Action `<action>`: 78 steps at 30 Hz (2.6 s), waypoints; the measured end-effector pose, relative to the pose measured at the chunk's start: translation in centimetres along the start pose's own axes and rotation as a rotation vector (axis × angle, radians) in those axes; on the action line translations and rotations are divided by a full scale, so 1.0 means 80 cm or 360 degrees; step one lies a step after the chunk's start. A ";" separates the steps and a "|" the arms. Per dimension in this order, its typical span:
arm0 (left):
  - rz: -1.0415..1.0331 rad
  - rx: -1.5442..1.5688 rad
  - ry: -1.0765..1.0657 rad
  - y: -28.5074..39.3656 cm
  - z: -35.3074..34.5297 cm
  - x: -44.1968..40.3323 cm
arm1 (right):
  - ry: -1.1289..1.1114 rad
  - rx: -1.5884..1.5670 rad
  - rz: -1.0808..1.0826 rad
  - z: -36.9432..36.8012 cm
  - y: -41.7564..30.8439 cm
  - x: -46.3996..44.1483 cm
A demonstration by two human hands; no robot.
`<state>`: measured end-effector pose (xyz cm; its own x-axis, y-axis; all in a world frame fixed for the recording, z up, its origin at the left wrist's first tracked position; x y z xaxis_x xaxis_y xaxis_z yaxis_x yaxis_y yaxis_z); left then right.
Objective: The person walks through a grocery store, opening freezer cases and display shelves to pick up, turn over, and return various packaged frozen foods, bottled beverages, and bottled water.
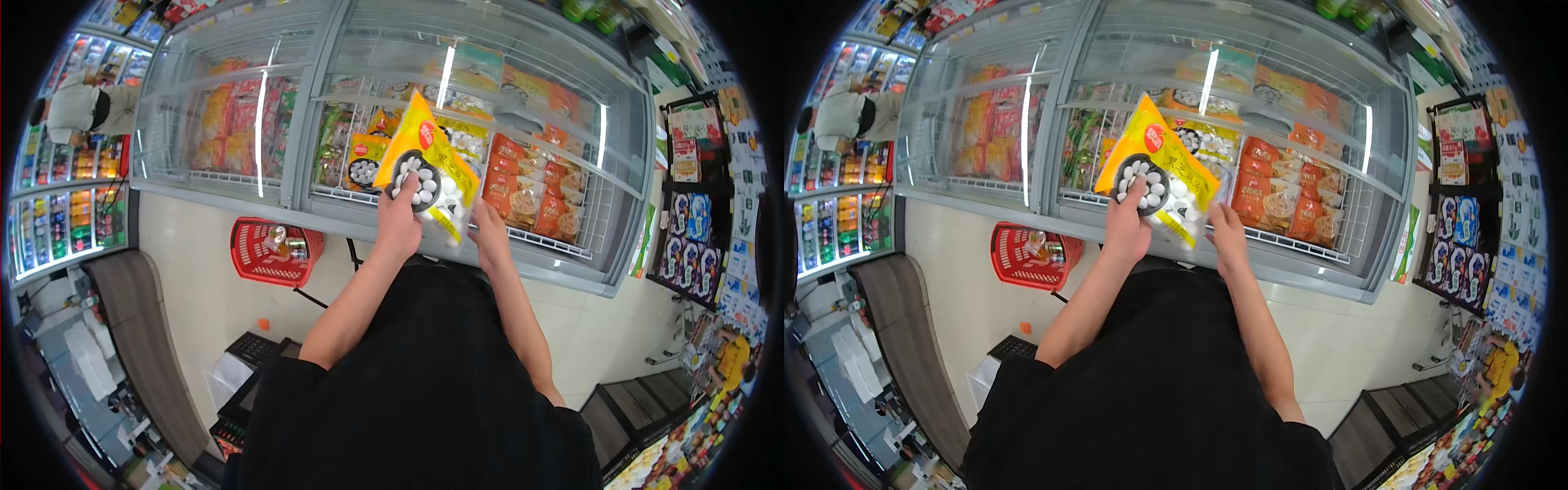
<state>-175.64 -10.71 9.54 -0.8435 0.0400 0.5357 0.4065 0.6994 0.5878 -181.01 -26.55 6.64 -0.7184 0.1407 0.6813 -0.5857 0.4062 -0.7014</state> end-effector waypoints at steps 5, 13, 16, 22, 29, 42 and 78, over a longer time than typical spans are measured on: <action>0.0224 0.0458 0.0002 -0.009 0.052 -0.037 | -0.0175 -0.0727 -0.0138 -0.034 0.031 -0.042; 0.0280 -0.0025 0.0597 -0.037 0.167 -0.161 | -0.0024 -0.0008 -0.0067 -0.084 0.050 -0.154; 0.0262 -0.0095 0.0730 -0.014 0.184 -0.187 | -0.0054 -0.0016 -0.0117 -0.108 0.061 -0.190; -0.0583 -0.2302 0.0618 0.029 0.194 -0.167 | 0.0206 0.1982 0.0170 -0.069 0.117 -0.270; -0.0383 -0.3522 -0.0426 -0.053 0.198 -0.275 | 0.0233 0.2126 0.0333 0.022 0.076 -0.295; 0.0007 -0.3529 -0.0050 -0.070 0.210 -0.250 | -0.0211 0.2809 0.0232 0.028 0.071 -0.364; 0.0553 -0.0563 -0.0672 0.066 -0.091 0.008 | -0.0443 -0.0528 0.0374 0.041 -0.029 0.073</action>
<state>-171.49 -12.15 17.41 -0.6783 0.5488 0.4885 0.7106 0.3209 0.6262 -185.11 -29.62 11.55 -0.9163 0.0347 0.3990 -0.2772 0.6642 -0.6943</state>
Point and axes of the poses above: each hand's wrist, its own x-axis away from the middle knuckle, its own z-axis out of the back of the hand, y = z × x, the point moved 2 cm from there along -x, towards the middle knuckle, and after that the axes turned 2 degrees about -x, right-handed, at the moved point
